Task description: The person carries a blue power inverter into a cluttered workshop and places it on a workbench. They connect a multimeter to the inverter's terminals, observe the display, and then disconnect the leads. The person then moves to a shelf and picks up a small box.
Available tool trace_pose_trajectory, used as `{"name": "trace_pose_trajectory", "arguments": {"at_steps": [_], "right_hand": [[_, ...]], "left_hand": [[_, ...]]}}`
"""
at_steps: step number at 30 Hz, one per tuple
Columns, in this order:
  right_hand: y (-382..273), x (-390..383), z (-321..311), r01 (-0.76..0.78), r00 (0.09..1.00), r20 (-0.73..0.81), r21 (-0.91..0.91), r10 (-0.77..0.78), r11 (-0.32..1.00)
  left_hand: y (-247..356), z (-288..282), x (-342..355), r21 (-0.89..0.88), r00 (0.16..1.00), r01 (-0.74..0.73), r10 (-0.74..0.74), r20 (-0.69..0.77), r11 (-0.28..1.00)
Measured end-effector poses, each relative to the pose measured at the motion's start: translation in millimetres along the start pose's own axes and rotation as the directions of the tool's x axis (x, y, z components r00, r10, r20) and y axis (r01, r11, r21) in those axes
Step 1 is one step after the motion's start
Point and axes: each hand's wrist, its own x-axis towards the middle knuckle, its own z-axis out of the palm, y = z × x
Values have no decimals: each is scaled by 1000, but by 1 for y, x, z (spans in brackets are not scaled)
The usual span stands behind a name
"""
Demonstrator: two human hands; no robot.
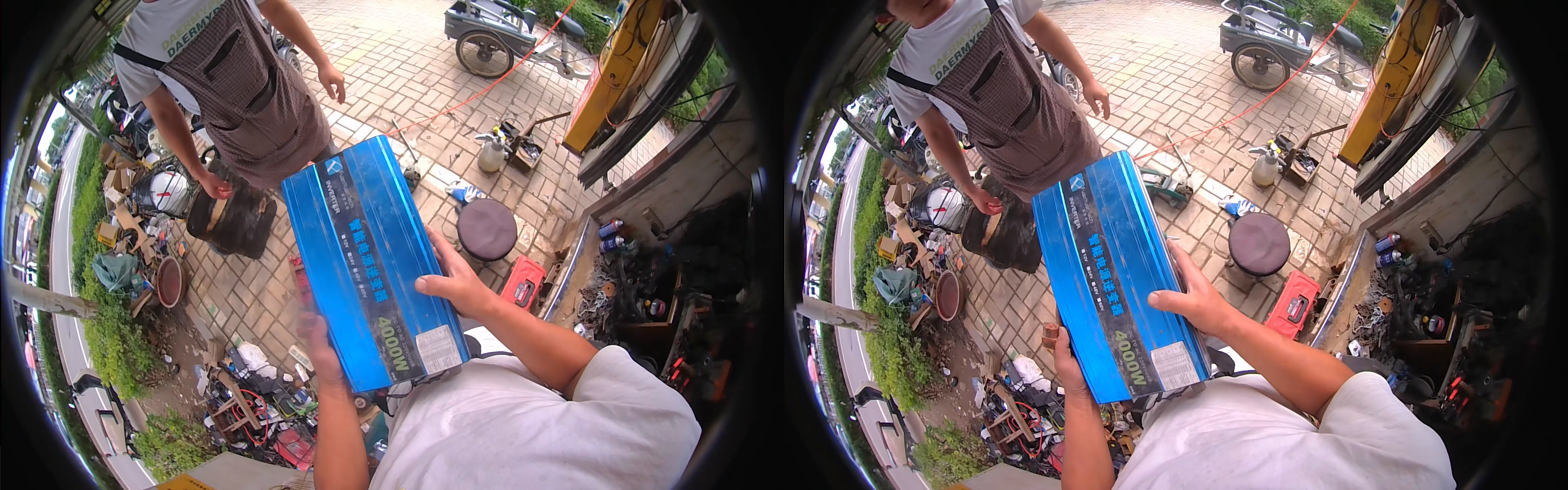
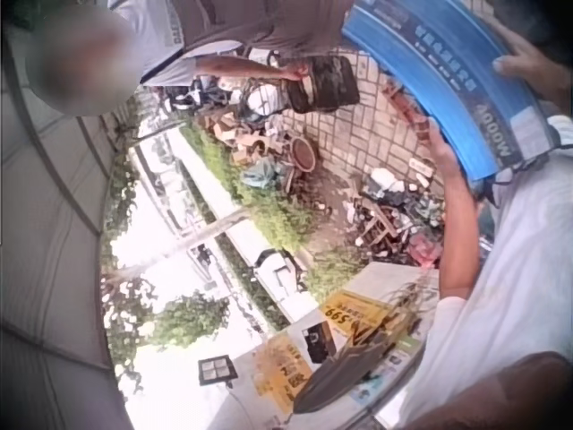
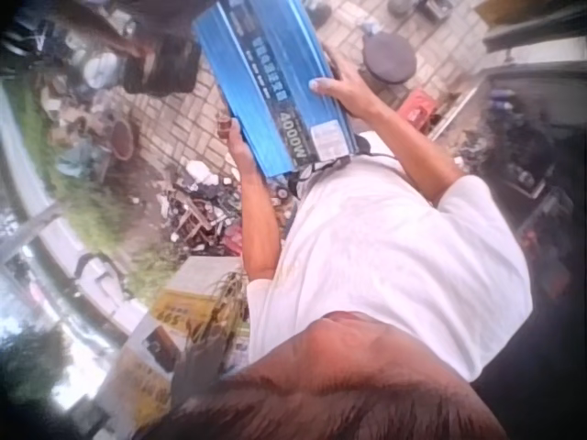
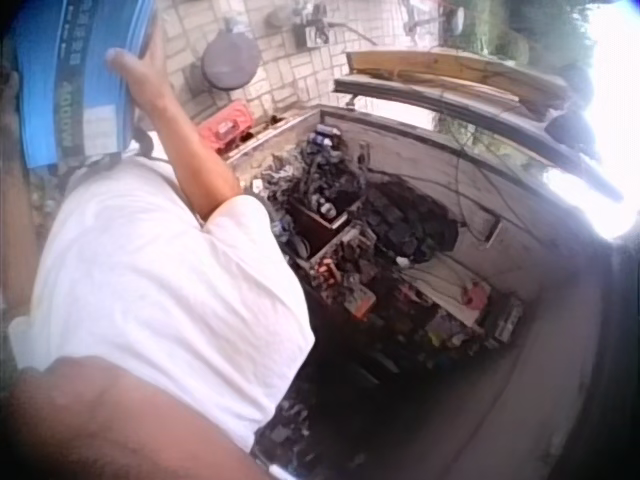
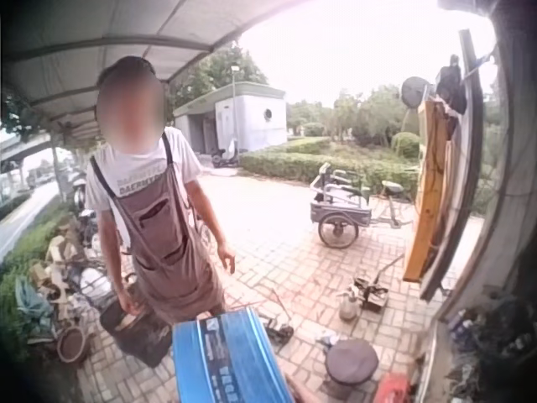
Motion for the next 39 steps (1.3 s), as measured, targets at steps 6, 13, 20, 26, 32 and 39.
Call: {"name": "trace_pose_trajectory", "arguments": {"at_steps": [6, 13, 20, 26, 32, 39], "right_hand": [[-22, 56, -71, -13, 999, -29, 71, 15, 997], [-58, 111, -149, 18, 997, -76, 57, -14, 998], [-65, 158, -185, 61, 985, -168, 108, -42, 992], [-57, 168, -210, -32, 940, -324, 223, 105, 974], [-60, 201, -208, -59, 871, -446, 321, 206, 945], [-82, 240, -213, -111, 810, -526, 294, 257, 949]], "left_hand": [[-18, 52, 70, 74, 994, 112, -113, 12, 991], [-39, 135, 141, 96, 993, 119, -117, -25, 988], [-26, 185, 212, 126, 974, 214, -222, 52, 969], [-50, 201, 255, 221, 974, 213, -225, 29, 952], [-68, 183, 331, 311, 963, 124, -190, 190, 942], [-45, 223, 406, 339, 879, 163, -293, 377, 926]]}}
